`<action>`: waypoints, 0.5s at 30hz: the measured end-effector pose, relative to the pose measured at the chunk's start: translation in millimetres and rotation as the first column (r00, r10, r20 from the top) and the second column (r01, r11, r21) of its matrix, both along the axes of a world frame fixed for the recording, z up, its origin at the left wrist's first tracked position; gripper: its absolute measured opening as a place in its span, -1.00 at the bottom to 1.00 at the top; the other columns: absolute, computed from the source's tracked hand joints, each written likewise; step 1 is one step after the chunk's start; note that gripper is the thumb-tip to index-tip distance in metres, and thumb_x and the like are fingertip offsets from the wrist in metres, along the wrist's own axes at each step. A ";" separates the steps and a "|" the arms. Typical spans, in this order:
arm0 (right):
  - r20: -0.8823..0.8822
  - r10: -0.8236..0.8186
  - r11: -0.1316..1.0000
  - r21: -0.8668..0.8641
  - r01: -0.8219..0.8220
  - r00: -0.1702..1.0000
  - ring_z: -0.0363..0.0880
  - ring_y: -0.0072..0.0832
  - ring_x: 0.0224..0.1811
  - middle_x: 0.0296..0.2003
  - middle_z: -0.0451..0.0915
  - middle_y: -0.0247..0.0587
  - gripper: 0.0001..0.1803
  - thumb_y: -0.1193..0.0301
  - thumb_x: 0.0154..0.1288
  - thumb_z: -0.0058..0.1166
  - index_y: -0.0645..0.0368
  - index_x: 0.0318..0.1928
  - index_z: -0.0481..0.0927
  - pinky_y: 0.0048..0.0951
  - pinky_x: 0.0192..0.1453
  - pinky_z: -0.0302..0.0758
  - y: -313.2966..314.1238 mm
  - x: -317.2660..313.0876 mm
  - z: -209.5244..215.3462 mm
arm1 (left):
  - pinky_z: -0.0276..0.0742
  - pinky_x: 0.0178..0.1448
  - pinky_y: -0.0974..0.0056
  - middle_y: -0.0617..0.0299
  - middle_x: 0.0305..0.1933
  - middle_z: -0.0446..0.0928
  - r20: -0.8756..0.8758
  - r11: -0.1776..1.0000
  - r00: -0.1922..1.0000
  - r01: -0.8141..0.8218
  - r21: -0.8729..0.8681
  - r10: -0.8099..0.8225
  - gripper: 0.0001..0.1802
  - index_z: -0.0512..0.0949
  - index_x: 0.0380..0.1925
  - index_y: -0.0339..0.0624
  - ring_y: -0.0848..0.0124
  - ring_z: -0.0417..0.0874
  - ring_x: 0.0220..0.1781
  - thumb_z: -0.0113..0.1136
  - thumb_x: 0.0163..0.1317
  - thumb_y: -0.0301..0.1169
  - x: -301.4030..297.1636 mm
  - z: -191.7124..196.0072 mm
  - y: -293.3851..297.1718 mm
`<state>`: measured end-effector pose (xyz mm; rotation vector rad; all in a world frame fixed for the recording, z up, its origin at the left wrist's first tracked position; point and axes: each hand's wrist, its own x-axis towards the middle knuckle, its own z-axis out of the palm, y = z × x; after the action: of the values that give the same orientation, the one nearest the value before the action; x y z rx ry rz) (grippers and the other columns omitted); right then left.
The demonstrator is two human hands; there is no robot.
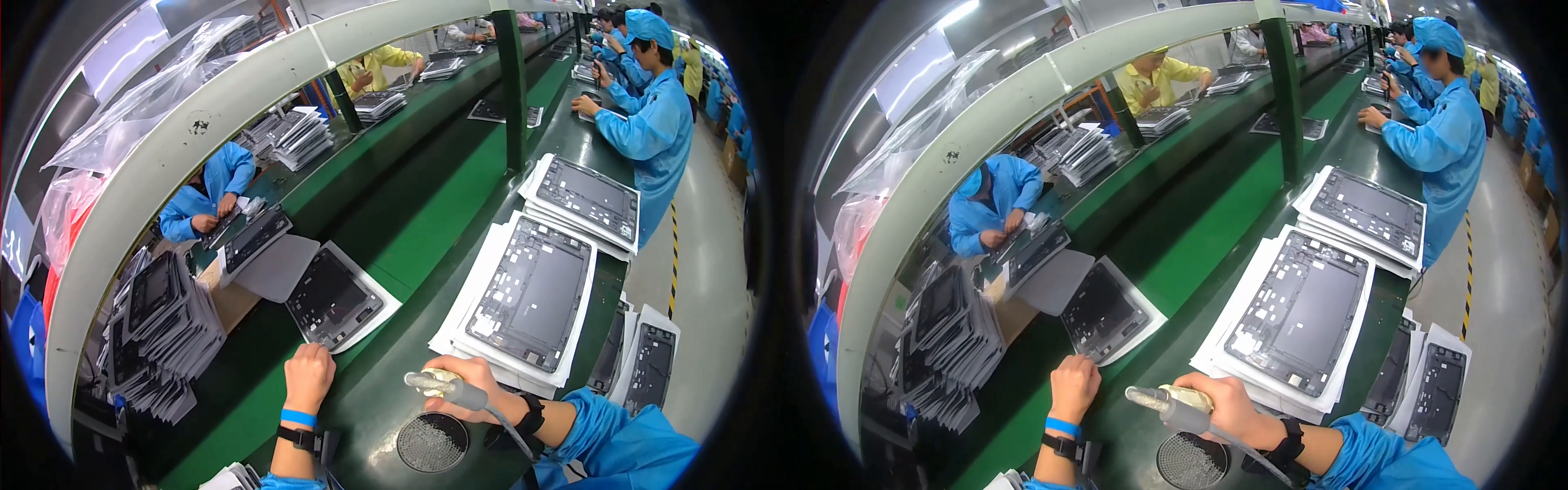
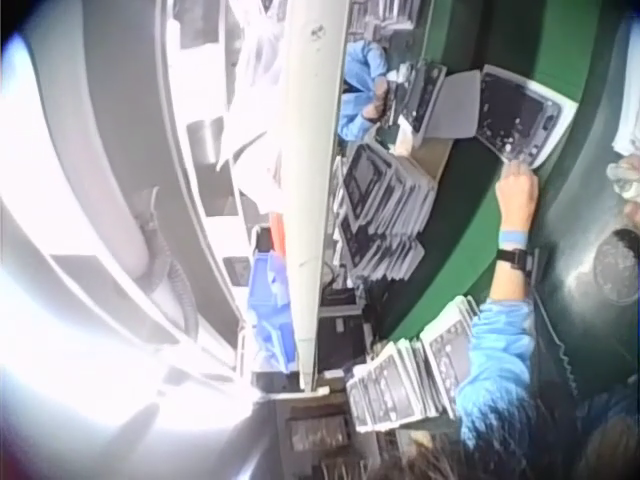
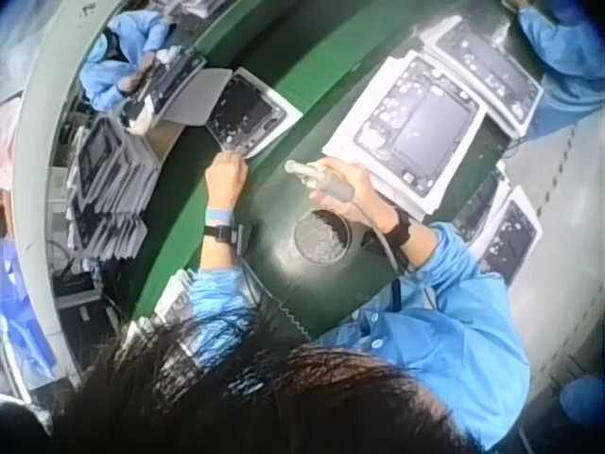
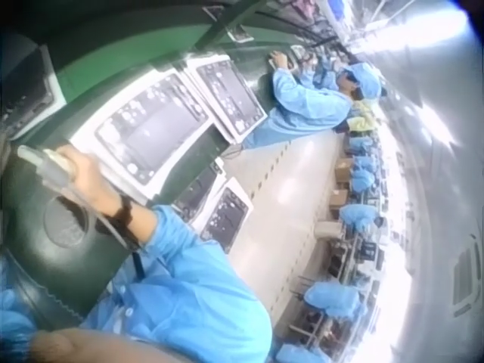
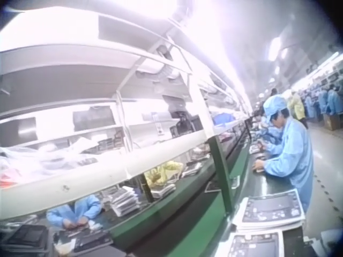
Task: Assembling electronic components into tablet chassis using an electric screwdriver.
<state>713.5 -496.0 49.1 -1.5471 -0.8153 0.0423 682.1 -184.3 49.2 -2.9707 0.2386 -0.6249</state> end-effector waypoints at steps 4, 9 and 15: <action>-0.084 0.036 0.998 -0.048 -0.040 0.996 0.74 -0.45 -0.26 -0.26 0.74 -0.19 -0.37 -0.01 0.20 0.40 0.29 0.01 0.61 -0.43 -0.12 0.62 0.3 3.1 1.6 | 0.55 -0.34 0.08 0.13 -0.41 0.55 0.003 0.988 0.991 -0.136 -0.078 0.136 -0.90 0.54 -0.49 -0.18 0.12 0.62 -0.35 0.30 0.06 -0.49 -59.1 44.3 -14.9; -0.301 0.088 0.994 0.081 -0.067 0.949 0.60 -0.61 -0.20 -0.23 0.69 -0.24 -0.58 0.28 0.26 0.27 0.29 0.03 0.62 -0.47 -0.09 0.54 -8.5 8.8 -3.0 | 0.58 -0.28 0.13 0.09 -0.30 0.62 -0.059 0.974 0.979 -0.201 -0.101 0.196 -0.82 0.57 -0.38 -0.26 0.09 0.68 -0.29 0.34 -0.03 -0.59 -167.9 83.3 -47.2; -0.283 0.045 0.990 0.143 -0.004 0.958 0.44 -0.68 -0.41 -0.35 0.55 -0.34 -0.26 -0.21 0.24 -0.01 0.31 -0.03 0.57 -0.58 -0.32 0.37 7.6 3.8 -18.9 | 0.66 -0.04 0.09 -0.04 -0.11 0.65 -0.154 0.946 0.935 -0.324 0.003 0.321 -0.75 0.63 -0.16 -0.28 0.09 0.71 -0.15 0.36 0.14 -0.47 -332.5 66.1 -116.3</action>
<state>717.3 -488.4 30.1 -1.3580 -0.5943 0.2177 349.6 -300.6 115.3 -2.9814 -0.2460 -0.3624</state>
